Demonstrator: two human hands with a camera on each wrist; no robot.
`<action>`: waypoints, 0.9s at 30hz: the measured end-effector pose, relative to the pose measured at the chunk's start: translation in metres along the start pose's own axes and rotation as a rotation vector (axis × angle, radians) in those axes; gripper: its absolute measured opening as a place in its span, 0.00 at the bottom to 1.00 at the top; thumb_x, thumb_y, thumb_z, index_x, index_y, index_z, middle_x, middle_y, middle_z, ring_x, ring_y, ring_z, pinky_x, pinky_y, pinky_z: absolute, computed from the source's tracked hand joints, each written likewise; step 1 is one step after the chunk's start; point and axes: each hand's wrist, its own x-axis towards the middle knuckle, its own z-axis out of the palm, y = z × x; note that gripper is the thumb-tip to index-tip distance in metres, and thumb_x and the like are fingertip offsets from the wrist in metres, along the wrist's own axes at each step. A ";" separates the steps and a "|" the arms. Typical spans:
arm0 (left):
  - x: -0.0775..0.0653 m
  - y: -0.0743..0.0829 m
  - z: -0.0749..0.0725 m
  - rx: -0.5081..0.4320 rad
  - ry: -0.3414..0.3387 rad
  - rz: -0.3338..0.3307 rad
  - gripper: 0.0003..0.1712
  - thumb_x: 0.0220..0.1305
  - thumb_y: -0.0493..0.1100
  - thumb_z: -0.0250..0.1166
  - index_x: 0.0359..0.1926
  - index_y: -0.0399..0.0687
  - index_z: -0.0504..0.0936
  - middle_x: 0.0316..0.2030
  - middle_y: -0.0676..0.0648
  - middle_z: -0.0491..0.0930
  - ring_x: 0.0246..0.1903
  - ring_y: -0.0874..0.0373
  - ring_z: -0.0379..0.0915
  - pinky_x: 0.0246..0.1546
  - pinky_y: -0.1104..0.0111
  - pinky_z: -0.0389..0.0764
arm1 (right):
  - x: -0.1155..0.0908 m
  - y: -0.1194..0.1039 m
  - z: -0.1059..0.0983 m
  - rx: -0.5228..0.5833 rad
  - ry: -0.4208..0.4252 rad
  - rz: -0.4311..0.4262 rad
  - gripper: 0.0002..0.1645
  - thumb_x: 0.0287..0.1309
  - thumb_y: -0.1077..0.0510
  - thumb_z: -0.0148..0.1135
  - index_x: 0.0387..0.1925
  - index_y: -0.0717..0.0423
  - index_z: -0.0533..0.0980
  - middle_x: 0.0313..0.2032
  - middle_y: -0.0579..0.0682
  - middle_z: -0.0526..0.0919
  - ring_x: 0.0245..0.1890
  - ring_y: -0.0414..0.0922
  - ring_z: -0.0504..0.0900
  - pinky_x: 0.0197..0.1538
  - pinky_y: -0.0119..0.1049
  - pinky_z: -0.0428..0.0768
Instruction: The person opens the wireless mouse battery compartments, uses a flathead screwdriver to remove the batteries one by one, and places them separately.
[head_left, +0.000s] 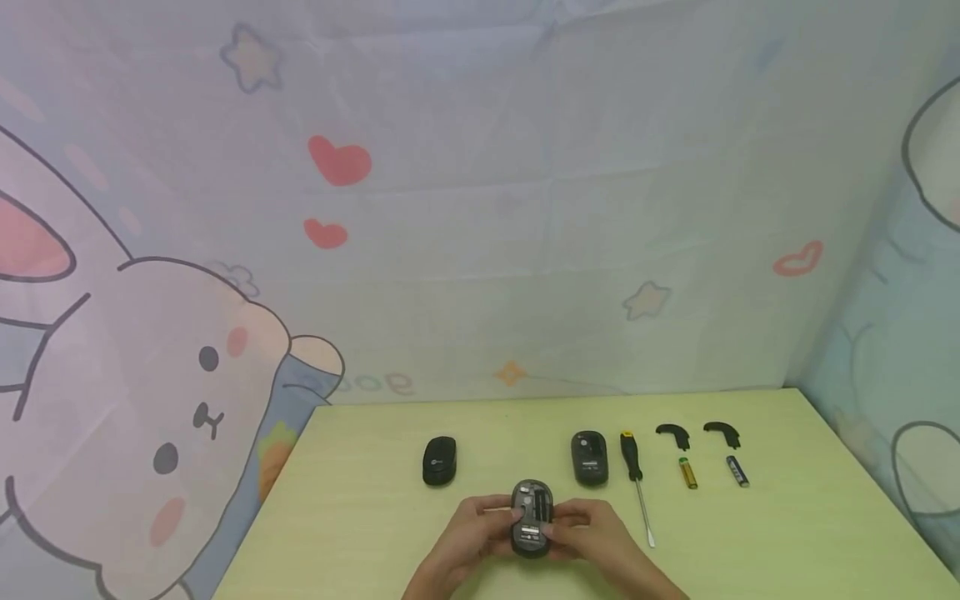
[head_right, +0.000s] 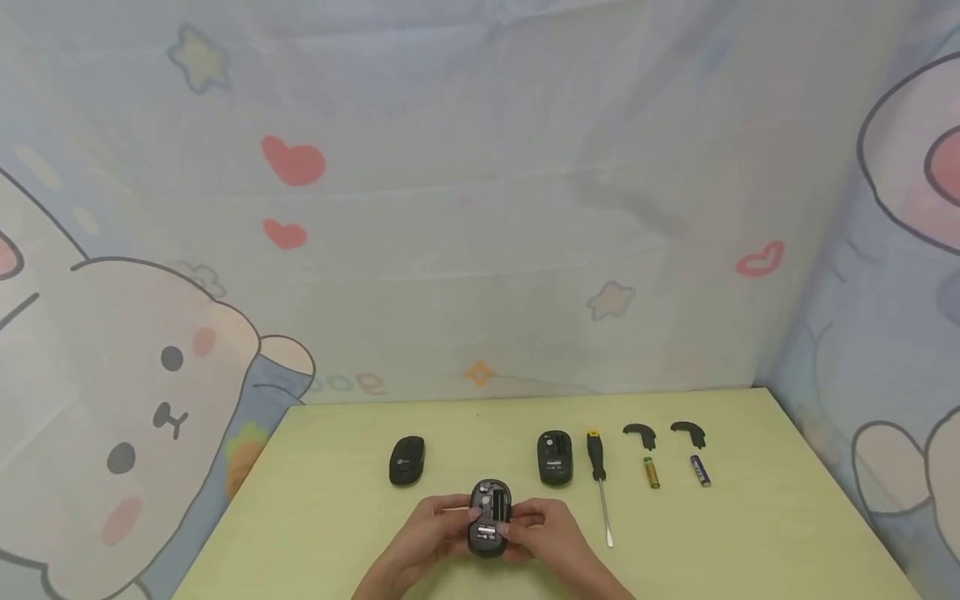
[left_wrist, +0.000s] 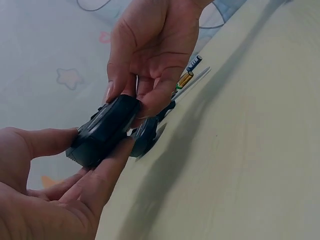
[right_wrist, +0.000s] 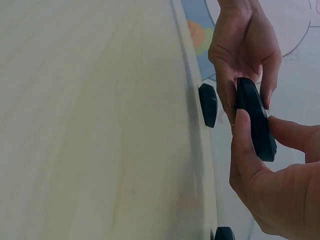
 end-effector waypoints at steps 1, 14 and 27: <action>0.001 0.001 0.000 0.002 0.001 0.002 0.30 0.72 0.42 0.67 0.68 0.29 0.75 0.48 0.36 0.90 0.41 0.54 0.91 0.41 0.68 0.93 | 0.001 0.000 0.000 -0.002 0.004 -0.008 0.32 0.66 0.54 0.71 0.60 0.75 0.75 0.46 0.56 0.90 0.41 0.45 0.91 0.49 0.42 0.93; 0.012 0.013 -0.014 0.107 0.063 0.036 0.27 0.68 0.43 0.69 0.62 0.29 0.80 0.49 0.39 0.89 0.44 0.53 0.89 0.45 0.60 0.94 | 0.026 -0.005 -0.003 0.026 0.031 -0.056 0.32 0.67 0.58 0.68 0.62 0.78 0.73 0.48 0.62 0.90 0.43 0.50 0.92 0.49 0.45 0.94; 0.038 0.008 -0.022 0.207 0.222 0.118 0.22 0.71 0.41 0.66 0.59 0.28 0.82 0.52 0.35 0.88 0.42 0.58 0.87 0.42 0.66 0.93 | 0.063 -0.008 0.004 0.097 0.064 -0.034 0.30 0.67 0.61 0.67 0.61 0.79 0.72 0.53 0.71 0.84 0.42 0.52 0.92 0.50 0.47 0.93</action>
